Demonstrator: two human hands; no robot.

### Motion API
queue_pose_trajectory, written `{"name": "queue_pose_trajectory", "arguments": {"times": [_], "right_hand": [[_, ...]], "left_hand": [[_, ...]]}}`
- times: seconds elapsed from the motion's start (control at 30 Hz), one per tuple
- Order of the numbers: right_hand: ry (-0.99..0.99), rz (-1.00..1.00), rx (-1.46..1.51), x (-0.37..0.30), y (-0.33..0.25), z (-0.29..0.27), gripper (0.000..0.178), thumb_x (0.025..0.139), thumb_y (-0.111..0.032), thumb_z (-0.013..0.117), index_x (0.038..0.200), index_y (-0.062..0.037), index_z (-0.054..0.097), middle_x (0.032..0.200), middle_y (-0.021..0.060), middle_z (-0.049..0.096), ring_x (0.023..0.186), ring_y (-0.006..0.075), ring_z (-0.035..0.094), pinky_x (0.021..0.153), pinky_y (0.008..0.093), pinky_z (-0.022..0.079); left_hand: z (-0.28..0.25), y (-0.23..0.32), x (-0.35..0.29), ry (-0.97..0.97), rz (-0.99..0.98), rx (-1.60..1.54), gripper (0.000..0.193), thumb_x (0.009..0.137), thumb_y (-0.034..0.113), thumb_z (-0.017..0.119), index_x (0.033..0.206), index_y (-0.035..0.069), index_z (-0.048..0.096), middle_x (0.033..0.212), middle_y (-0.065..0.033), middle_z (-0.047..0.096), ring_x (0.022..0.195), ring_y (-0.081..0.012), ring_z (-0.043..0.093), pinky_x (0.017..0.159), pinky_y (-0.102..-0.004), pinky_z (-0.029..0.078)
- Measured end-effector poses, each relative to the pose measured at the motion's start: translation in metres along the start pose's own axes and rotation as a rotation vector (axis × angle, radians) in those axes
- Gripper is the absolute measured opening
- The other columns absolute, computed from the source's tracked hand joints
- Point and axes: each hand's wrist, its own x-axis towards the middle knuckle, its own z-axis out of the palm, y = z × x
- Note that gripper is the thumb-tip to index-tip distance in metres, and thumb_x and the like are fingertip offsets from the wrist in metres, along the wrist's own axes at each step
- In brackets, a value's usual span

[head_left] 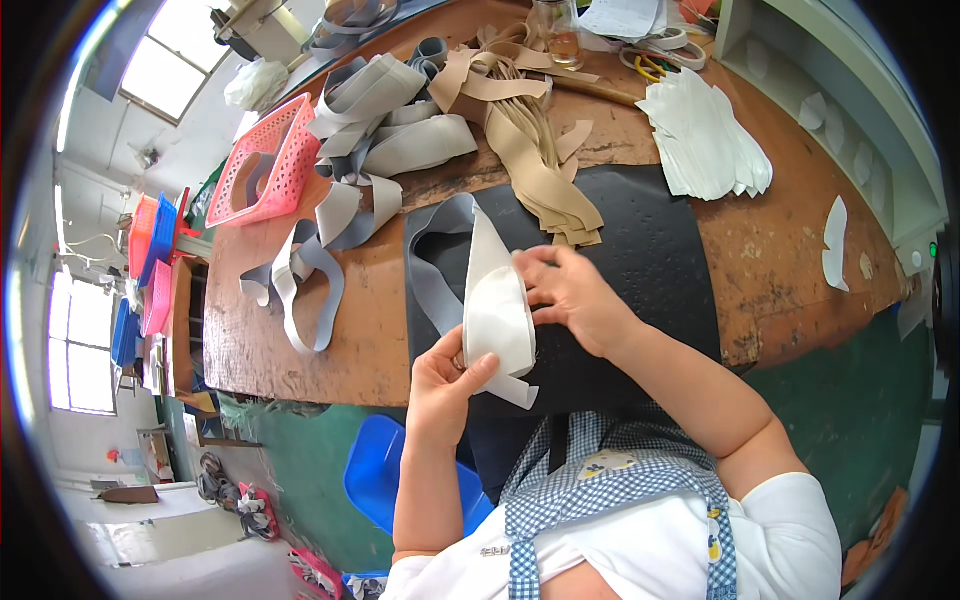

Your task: Manually aligning shoe upper components and feeding them into a gluing or heat-press machine.

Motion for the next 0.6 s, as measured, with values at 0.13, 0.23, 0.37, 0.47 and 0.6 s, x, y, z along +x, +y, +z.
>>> {"name": "queue_pose_trajectory", "arguments": {"times": [0.13,0.23,0.37,0.47,0.6], "right_hand": [[-0.042,-0.238,-0.112,0.017,0.009,0.005,0.068,0.08,-0.007,0.083,0.134,0.0018,0.042,0.101,0.0121,0.069,0.089,0.0202,0.069,0.079,0.0322,0.056],[-0.01,-0.253,-0.176,0.022,0.0,-0.004,0.076,0.073,0.001,0.085,0.136,0.0021,0.042,0.103,0.0135,0.07,0.09,0.0202,0.07,0.078,0.0332,0.057],[0.098,-0.233,-0.182,0.023,-0.014,-0.021,0.074,0.074,-0.003,0.085,0.135,0.0035,0.044,0.095,0.0109,0.07,0.083,0.0186,0.07,0.068,0.0321,0.058],[0.288,-0.437,-0.468,0.018,-0.027,-0.04,0.063,0.082,-0.007,0.081,0.133,0.0007,0.046,0.099,0.012,0.069,0.091,0.0196,0.07,0.072,0.0337,0.059],[-0.255,-0.977,-1.191,-0.032,-0.044,-0.006,0.074,0.074,-0.003,0.08,0.139,-0.0046,0.045,0.126,0.0142,0.063,0.118,0.0326,0.061,0.111,0.0468,0.042]], "left_hand": [[0.002,-0.008,-0.005,-0.005,-0.034,0.038,0.04,0.089,0.006,0.074,0.124,-0.009,0.061,0.103,-0.007,0.071,0.092,-0.0094,0.066,0.085,-0.0239,0.052],[-0.002,-0.006,-0.005,0.035,-0.028,0.181,0.034,0.088,0.006,0.075,0.117,-0.009,0.065,0.097,-0.0064,0.072,0.086,-0.0078,0.066,0.079,-0.0221,0.052],[-0.007,0.01,-0.003,0.073,0.048,0.515,0.024,0.086,0.005,0.078,0.105,-0.007,0.07,0.086,-0.0046,0.072,0.079,-0.0059,0.065,0.072,-0.0209,0.051],[-0.023,0.028,-0.002,0.049,0.195,0.791,0.019,0.083,0.004,0.08,0.098,-0.004,0.071,0.082,-0.0019,0.072,0.076,-0.0046,0.063,0.068,-0.0214,0.05],[-0.005,0.053,0.012,-0.182,0.438,1.264,0.035,0.071,0.011,0.085,0.099,-0.001,0.068,0.08,-0.0112,0.066,0.076,-0.0248,0.065,0.071,-0.0332,0.052]]}}
